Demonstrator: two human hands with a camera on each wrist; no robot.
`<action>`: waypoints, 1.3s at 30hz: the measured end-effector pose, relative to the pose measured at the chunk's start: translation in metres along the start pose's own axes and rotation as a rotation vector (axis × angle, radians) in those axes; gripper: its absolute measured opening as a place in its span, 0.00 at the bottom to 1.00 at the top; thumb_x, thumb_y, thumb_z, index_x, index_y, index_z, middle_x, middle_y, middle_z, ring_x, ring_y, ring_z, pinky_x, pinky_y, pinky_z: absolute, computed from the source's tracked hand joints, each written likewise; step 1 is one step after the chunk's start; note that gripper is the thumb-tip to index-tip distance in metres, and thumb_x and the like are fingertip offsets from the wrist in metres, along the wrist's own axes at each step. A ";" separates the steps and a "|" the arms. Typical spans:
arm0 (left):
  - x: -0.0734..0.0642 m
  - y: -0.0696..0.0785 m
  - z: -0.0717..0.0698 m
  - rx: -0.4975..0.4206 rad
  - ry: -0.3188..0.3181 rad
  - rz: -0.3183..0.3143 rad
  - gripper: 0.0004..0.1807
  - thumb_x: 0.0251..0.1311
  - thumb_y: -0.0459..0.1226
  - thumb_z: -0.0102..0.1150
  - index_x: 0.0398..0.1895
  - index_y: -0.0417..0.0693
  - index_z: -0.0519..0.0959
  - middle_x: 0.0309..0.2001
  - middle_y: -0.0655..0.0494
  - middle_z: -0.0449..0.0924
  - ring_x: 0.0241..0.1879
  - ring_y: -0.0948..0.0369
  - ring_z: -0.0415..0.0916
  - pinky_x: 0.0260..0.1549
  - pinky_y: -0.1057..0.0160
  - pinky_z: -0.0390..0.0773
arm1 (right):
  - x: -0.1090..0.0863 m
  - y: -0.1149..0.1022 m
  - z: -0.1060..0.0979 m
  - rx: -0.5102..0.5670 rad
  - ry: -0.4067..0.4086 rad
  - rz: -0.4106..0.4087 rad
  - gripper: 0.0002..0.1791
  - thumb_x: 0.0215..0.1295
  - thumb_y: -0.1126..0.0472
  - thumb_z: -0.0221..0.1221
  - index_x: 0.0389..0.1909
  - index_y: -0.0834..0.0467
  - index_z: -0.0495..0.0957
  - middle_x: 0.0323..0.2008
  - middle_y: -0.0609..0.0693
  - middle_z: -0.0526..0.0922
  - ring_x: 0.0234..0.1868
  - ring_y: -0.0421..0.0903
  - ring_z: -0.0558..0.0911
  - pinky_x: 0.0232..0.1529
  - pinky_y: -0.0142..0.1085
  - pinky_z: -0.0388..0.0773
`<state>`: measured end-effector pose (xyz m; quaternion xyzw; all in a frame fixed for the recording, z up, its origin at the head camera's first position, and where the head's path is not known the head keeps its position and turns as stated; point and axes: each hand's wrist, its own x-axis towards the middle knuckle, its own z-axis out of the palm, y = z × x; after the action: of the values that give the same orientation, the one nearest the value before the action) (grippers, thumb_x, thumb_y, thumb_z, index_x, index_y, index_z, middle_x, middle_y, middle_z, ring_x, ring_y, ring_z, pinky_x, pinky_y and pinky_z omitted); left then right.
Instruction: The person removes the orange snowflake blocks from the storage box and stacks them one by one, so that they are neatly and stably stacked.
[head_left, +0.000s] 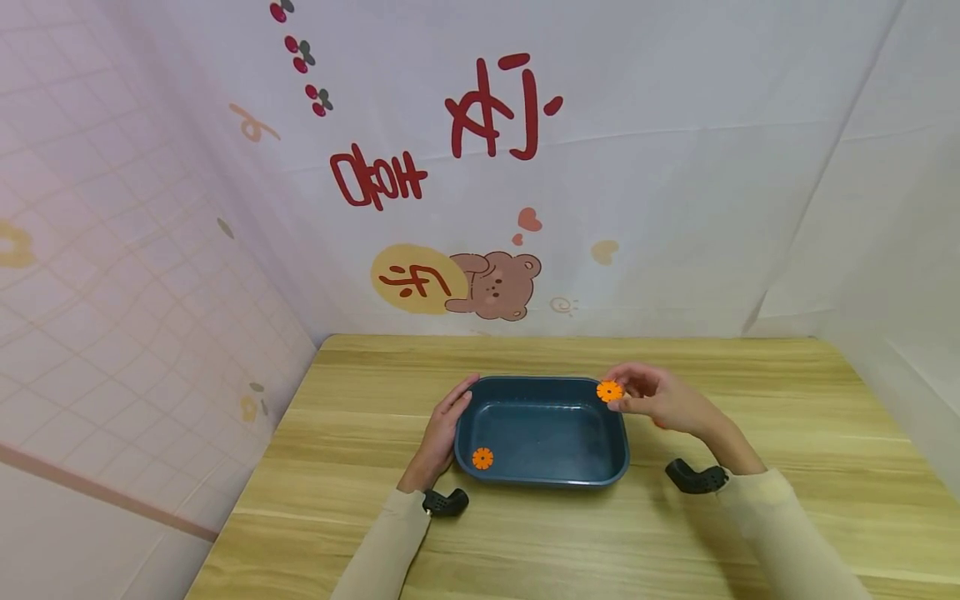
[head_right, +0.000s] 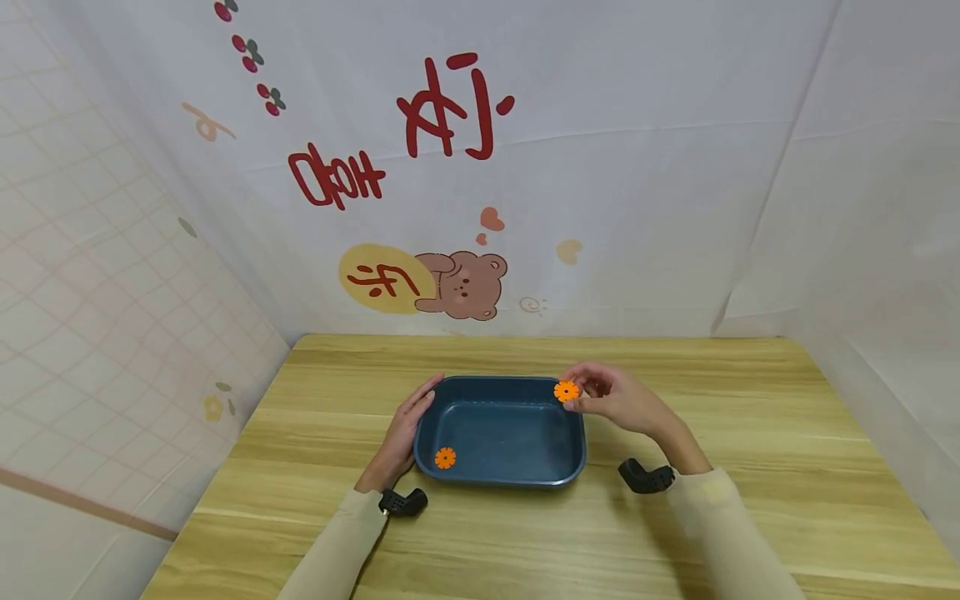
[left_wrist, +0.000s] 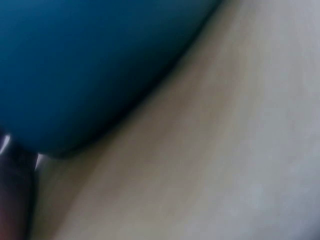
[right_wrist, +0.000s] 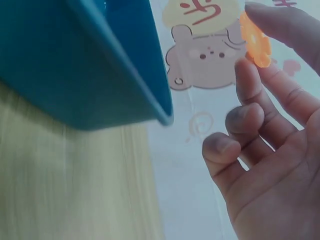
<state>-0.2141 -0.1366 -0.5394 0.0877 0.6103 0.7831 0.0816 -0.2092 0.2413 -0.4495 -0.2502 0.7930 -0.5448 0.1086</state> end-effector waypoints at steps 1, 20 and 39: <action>0.000 0.000 0.000 0.001 -0.002 0.002 0.32 0.75 0.48 0.46 0.75 0.39 0.60 0.77 0.51 0.54 0.75 0.54 0.52 0.73 0.50 0.54 | -0.002 0.002 -0.002 -0.008 0.012 0.008 0.19 0.61 0.63 0.68 0.53 0.59 0.78 0.33 0.53 0.77 0.26 0.44 0.72 0.21 0.31 0.70; 0.000 0.002 0.001 -0.001 -0.007 0.001 0.31 0.77 0.46 0.45 0.75 0.39 0.60 0.77 0.48 0.53 0.74 0.55 0.53 0.72 0.50 0.55 | -0.036 0.036 -0.025 -0.194 0.196 0.022 0.15 0.63 0.62 0.67 0.50 0.55 0.80 0.33 0.51 0.72 0.29 0.45 0.69 0.26 0.35 0.65; 0.000 0.002 0.001 -0.005 -0.011 -0.001 0.32 0.76 0.46 0.45 0.75 0.37 0.58 0.77 0.48 0.53 0.75 0.54 0.52 0.73 0.51 0.55 | -0.055 0.074 -0.036 -0.249 0.225 0.119 0.18 0.65 0.59 0.65 0.54 0.57 0.79 0.37 0.51 0.78 0.34 0.42 0.75 0.32 0.31 0.72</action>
<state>-0.2136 -0.1367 -0.5373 0.0915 0.6078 0.7842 0.0852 -0.1990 0.3196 -0.5095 -0.1516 0.8749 -0.4595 0.0195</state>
